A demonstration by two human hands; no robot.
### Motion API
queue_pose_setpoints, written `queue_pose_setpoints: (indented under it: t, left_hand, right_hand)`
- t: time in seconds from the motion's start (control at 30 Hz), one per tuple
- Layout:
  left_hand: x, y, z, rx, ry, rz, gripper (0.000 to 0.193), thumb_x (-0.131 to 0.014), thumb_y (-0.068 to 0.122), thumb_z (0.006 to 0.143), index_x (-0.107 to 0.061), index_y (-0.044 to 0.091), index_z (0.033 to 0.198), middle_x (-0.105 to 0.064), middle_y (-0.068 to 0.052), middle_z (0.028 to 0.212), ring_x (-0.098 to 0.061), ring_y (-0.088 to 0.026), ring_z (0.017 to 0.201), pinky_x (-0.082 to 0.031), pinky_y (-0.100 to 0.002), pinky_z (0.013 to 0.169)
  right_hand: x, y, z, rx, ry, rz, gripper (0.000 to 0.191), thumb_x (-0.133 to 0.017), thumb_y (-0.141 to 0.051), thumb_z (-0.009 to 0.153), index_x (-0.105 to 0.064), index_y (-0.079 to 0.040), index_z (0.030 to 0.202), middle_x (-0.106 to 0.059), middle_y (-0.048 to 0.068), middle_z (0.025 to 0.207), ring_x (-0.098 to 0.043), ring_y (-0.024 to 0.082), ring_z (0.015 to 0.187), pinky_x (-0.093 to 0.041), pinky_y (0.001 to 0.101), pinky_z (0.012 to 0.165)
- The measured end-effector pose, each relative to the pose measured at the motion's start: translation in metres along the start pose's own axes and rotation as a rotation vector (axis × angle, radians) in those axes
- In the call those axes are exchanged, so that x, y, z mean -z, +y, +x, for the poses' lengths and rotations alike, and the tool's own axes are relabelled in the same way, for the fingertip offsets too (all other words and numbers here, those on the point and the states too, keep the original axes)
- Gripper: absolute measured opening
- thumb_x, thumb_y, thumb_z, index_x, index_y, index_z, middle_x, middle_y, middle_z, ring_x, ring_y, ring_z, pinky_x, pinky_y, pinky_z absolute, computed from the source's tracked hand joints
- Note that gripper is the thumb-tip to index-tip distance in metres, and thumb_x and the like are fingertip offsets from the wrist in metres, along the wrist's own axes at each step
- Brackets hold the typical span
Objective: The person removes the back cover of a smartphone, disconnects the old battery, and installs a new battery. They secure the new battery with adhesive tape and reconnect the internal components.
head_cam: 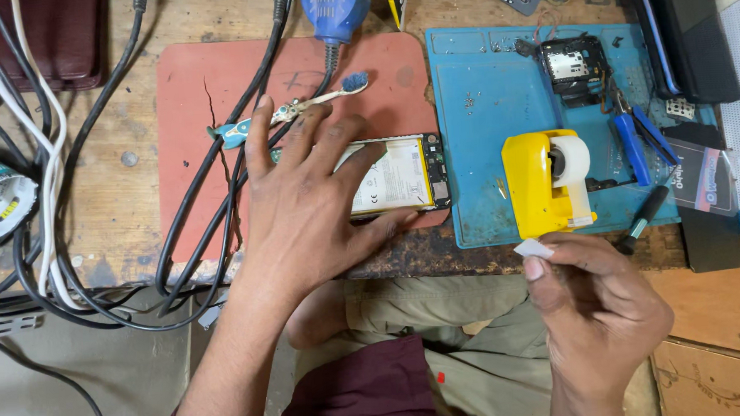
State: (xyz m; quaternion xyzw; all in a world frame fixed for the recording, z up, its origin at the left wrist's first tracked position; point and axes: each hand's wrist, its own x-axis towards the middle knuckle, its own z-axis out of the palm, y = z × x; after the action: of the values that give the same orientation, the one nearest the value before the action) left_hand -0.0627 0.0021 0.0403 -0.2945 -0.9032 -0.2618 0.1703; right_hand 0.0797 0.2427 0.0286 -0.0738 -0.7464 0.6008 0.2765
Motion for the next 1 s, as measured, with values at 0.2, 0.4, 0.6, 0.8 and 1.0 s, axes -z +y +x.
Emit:
queue_pose_setpoints:
  t: [0.2, 0.4, 0.6, 0.8, 1.0]
  left_hand:
    - [-0.001, -0.001, -0.008, -0.052, -0.005, 0.027, 0.055, -0.074, 0.049, 0.090, -0.073, 0.007, 0.124, -0.067, -0.007, 0.130, -0.051, -0.031, 0.137, -0.016, -0.061, 0.123]
    - [-0.002, 0.002, -0.013, -0.098, 0.019, 0.058, 0.051, -0.075, 0.045, 0.091, -0.073, 0.004, 0.121, -0.065, -0.008, 0.128, -0.053, -0.031, 0.132, -0.022, -0.059, 0.123]
    - [-0.006, 0.005, -0.016, -0.073, 0.036, 0.093, 0.051, -0.074, 0.043, 0.094, -0.071, 0.001, 0.123, -0.065, -0.010, 0.126, -0.053, -0.030, 0.132, -0.023, -0.059, 0.122]
    - [-0.014, 0.012, -0.023, -0.030, 0.063, 0.123, 0.044, -0.071, 0.040, 0.095, -0.070, 0.008, 0.126, -0.065, -0.008, 0.134, -0.054, -0.030, 0.133, -0.025, -0.059, 0.122]
    - [-0.013, 0.009, -0.027, -0.019, 0.046, 0.128, 0.040, -0.070, 0.040, 0.099, -0.068, 0.011, 0.127, -0.065, -0.007, 0.135, -0.055, -0.030, 0.133, -0.024, -0.060, 0.122]
  right_hand:
    - [-0.019, -0.004, 0.020, 0.035, -0.035, -0.006, 0.017, -0.077, 0.008, 0.099, -0.066, 0.009, 0.113, -0.074, 0.016, 0.106, -0.071, 0.012, 0.093, -0.058, 0.0222, 0.086]
    - [-0.039, -0.018, 0.036, 0.046, -0.045, -0.011, 0.024, -0.078, 0.008, 0.100, -0.060, 0.006, 0.117, -0.074, 0.017, 0.107, -0.072, 0.013, 0.096, -0.058, 0.0211, 0.085]
    - [-0.051, -0.029, 0.042, -0.055, -0.071, -0.128, 0.059, -0.076, 0.006, 0.086, -0.036, -0.004, 0.129, -0.072, 0.016, 0.100, -0.073, 0.016, 0.092, -0.053, 0.0206, 0.066]
    - [-0.050, -0.016, 0.044, 0.119, -0.199, 0.005, 0.044, -0.072, 0.013, 0.098, -0.044, -0.004, 0.128, -0.065, 0.015, 0.121, -0.067, 0.015, 0.110, -0.056, 0.0243, 0.097]
    - [-0.056, -0.004, 0.051, 0.195, -0.258, -0.065, 0.044, -0.072, 0.019, 0.098, -0.046, -0.003, 0.125, -0.059, 0.010, 0.123, -0.060, 0.011, 0.106, -0.054, 0.0246, 0.099]
